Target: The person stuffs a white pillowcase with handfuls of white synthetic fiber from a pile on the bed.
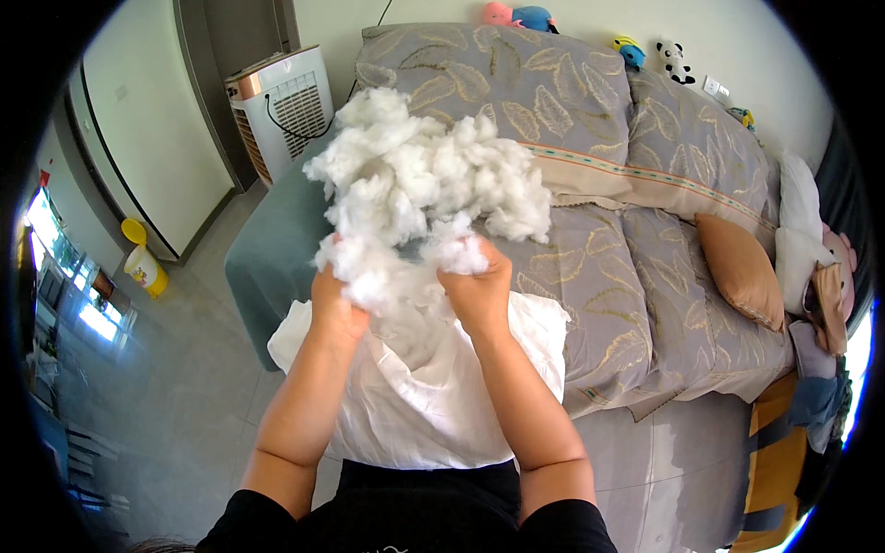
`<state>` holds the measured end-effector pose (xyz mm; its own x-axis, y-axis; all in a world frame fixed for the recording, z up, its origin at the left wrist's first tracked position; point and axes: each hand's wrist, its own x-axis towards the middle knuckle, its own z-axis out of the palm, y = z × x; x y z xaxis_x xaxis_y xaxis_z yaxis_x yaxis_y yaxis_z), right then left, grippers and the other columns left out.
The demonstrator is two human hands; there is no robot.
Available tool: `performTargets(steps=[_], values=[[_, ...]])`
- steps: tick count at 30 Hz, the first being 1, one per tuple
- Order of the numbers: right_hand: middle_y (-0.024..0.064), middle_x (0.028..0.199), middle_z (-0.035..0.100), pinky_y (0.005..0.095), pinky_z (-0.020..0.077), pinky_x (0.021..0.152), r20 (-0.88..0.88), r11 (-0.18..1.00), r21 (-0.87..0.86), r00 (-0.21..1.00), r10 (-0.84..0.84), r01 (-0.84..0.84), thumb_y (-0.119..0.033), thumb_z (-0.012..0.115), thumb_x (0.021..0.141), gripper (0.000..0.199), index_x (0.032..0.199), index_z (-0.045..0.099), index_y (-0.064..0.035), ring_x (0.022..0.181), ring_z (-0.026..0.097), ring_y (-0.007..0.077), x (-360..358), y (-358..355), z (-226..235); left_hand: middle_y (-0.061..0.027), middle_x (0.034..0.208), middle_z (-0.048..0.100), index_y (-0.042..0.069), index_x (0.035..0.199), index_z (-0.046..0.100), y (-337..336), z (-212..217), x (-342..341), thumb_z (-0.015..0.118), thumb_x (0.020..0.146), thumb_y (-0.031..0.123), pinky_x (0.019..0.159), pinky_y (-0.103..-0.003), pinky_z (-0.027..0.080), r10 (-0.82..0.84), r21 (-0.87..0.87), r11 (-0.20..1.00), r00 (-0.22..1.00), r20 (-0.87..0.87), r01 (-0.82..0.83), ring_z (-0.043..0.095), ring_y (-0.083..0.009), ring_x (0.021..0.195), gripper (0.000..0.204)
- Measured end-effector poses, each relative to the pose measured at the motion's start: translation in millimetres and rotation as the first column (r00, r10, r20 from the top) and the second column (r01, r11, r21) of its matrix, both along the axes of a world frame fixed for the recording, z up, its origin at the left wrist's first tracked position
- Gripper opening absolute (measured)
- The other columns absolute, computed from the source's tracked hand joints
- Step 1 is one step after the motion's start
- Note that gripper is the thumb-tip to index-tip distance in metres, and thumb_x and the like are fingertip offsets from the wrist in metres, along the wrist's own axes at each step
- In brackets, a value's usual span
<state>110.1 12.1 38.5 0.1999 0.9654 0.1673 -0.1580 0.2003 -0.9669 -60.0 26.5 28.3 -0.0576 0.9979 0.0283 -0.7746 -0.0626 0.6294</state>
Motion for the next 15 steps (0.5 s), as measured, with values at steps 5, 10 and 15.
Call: performTargets(steps=[5,10,15], values=[[0.0086,0.099,0.057,0.0331,0.0486,0.068,0.365,0.821,0.558,0.924,-0.112,-0.121,-0.002,0.069,0.062,0.032,0.092,0.061,-0.0043,0.075,0.059,0.0222,-39,-11,1,-0.0050,0.106,0.057,0.006,0.115,0.051,-7,5,15,0.050,0.092,0.032,0.079,-0.033,0.050,-0.133,-0.087,0.987,0.991,-0.012,0.131,0.058,-0.0177,0.094,0.035],[0.0055,0.085,0.063,0.0296,0.0483,0.068,0.391,0.905,0.419,0.914,-0.105,-0.075,-0.001,0.067,0.065,0.017,0.081,0.064,-0.0034,0.078,0.061,0.0165,-23,-8,-13,-0.0066,0.105,0.058,0.006,0.116,0.051,-8,-7,16,0.052,0.091,0.029,0.078,-0.034,0.051,-0.036,-0.037,0.999,0.994,-0.101,0.032,0.058,-0.0185,0.094,0.034],[0.0011,0.088,0.062,0.0259,0.0475,0.072,0.009,0.971,0.237,0.999,0.038,-0.039,0.001,0.068,0.066,0.032,0.096,0.059,-0.0023,0.080,0.057,0.0094,11,0,6,-0.0083,0.104,0.059,0.005,0.115,0.051,7,-9,-9,0.054,0.089,0.032,0.077,-0.036,0.050,-0.024,0.042,0.999,0.987,-0.159,0.031,0.059,-0.0199,0.093,0.038]])
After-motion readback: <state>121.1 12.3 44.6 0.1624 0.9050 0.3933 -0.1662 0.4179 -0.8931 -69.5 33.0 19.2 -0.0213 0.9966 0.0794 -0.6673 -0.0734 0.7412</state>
